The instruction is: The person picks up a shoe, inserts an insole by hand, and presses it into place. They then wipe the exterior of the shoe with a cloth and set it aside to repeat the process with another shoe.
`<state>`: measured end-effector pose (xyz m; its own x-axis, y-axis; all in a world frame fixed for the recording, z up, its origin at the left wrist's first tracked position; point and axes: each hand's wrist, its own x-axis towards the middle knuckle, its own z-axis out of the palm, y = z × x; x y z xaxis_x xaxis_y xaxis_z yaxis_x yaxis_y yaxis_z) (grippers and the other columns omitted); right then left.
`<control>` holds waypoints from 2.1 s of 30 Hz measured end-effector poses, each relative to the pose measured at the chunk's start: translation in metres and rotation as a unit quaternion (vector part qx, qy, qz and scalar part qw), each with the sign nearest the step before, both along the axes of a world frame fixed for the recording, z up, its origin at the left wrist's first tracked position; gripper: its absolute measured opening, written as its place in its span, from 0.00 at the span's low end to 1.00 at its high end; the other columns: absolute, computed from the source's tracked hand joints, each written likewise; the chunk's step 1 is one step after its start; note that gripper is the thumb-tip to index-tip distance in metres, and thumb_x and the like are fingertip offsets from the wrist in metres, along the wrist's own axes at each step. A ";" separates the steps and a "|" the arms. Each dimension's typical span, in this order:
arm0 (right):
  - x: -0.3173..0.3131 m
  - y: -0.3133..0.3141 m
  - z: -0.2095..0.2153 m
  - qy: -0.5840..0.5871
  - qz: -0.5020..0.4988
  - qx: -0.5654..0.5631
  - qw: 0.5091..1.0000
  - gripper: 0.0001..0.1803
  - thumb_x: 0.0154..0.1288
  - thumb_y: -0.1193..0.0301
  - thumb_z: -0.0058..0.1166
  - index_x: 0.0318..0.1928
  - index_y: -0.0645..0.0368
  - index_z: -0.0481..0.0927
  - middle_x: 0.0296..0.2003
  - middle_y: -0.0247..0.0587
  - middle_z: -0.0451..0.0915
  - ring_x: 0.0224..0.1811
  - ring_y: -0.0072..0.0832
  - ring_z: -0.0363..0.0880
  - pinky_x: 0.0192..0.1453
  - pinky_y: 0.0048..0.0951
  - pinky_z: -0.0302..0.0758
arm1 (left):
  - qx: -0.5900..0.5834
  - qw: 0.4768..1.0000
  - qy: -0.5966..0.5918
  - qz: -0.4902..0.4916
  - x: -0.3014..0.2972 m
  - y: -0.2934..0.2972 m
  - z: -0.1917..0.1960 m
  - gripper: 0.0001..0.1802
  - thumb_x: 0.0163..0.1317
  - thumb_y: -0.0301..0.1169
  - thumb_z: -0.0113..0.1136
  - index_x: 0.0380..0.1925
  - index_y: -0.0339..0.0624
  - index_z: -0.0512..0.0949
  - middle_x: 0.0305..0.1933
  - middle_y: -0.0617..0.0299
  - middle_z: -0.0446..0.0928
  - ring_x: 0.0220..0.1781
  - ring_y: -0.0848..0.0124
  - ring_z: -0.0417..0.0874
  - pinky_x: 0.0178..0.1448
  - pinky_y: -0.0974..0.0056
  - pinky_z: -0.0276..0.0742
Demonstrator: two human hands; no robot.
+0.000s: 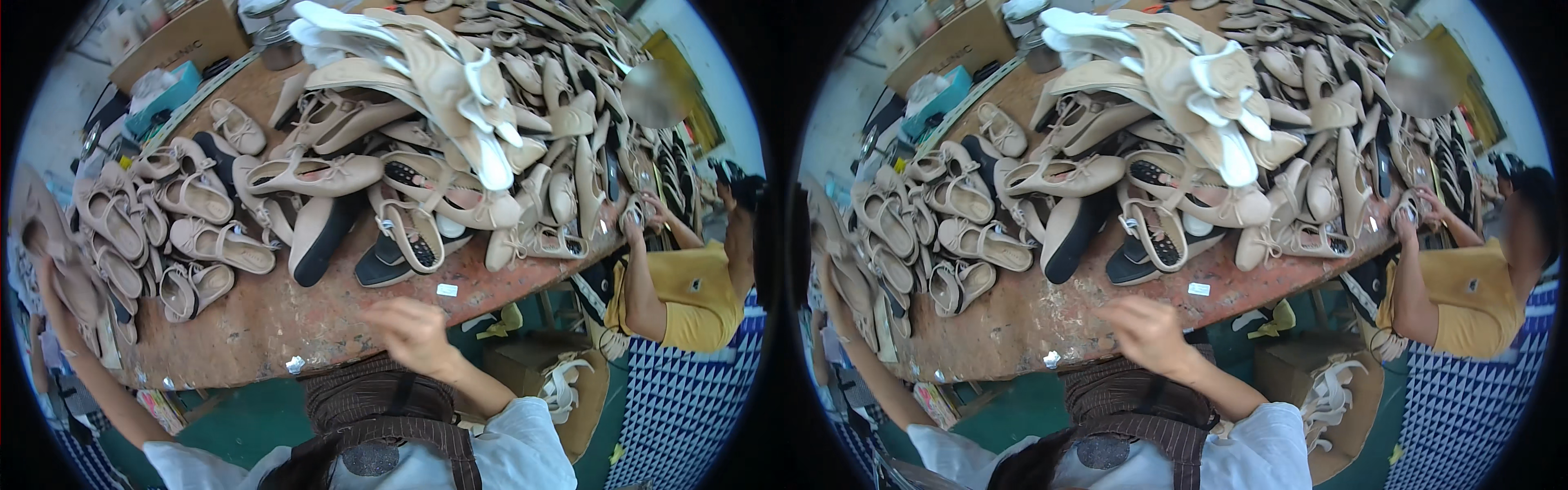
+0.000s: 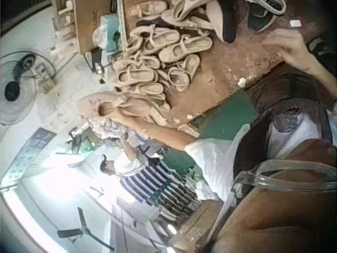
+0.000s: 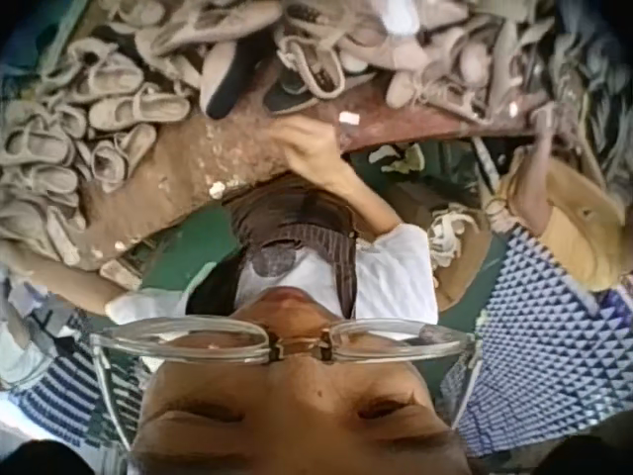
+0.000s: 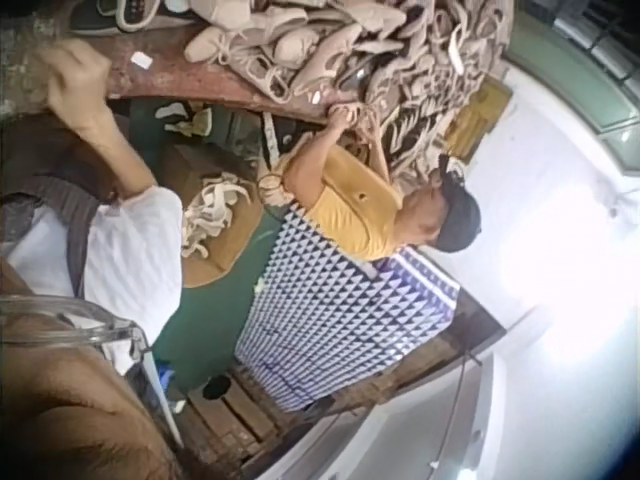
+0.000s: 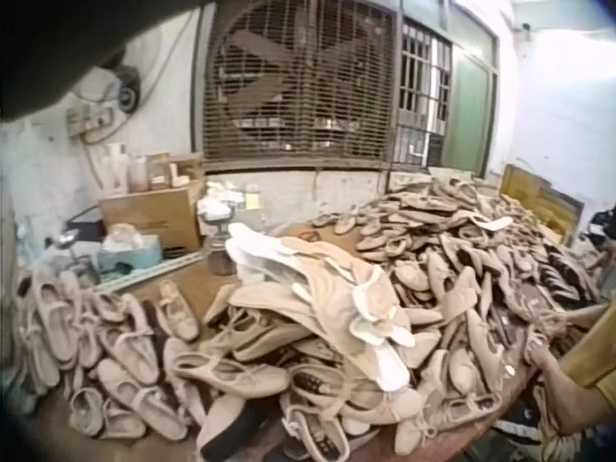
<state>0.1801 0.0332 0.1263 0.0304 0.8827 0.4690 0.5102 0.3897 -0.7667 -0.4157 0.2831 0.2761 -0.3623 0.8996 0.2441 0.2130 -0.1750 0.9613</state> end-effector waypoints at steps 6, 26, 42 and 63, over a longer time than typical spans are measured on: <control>0.047 0.038 0.028 0.046 -0.172 -0.032 0.983 0.14 0.60 0.89 0.52 0.43 0.66 0.86 0.34 0.40 0.86 0.36 0.22 0.82 0.39 0.23 0.76 | -0.032 0.820 0.571 0.027 -0.121 0.116 -0.054 0.38 0.72 0.47 0.53 0.73 0.36 0.58 0.71 0.45 0.66 0.71 0.55 0.69 0.73 0.57 0.63; 0.252 0.192 0.051 -0.187 -0.097 -0.007 0.978 0.41 0.45 0.92 0.45 0.65 0.57 0.74 0.67 0.52 0.70 0.74 0.44 0.63 0.74 0.38 0.63 | -0.059 0.872 0.479 -0.086 -0.122 0.147 -0.113 0.60 0.47 0.35 0.73 0.77 0.39 0.46 0.77 0.48 0.56 0.75 0.53 0.60 0.77 0.55 0.57; 0.278 0.204 0.087 -0.312 -0.058 -0.021 0.948 0.42 0.52 0.89 0.54 0.70 0.53 0.65 0.67 0.43 0.68 0.72 0.41 0.65 0.74 0.43 0.62 | -0.142 0.944 0.168 0.246 -0.090 -0.026 -0.186 0.38 0.48 0.38 0.69 0.58 0.30 0.71 0.54 0.47 0.79 0.55 0.59 0.80 0.58 0.59 0.75; 0.203 0.182 0.095 -0.357 -0.104 0.003 0.928 0.21 0.40 0.74 0.64 0.37 0.60 0.70 0.28 0.43 0.71 0.31 0.39 0.73 0.40 0.34 0.71 | 0.056 0.870 0.321 -0.371 0.396 -0.001 -0.144 0.11 0.46 0.22 0.64 0.32 0.34 0.76 0.33 0.49 0.73 0.38 0.50 0.77 0.42 0.53 0.73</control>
<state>0.3834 0.2148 0.2216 -0.1212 0.8896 0.4404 0.9520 0.2298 -0.2022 -0.0193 0.2824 0.1322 0.5511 0.7850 0.2829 0.4877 -0.5781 0.6542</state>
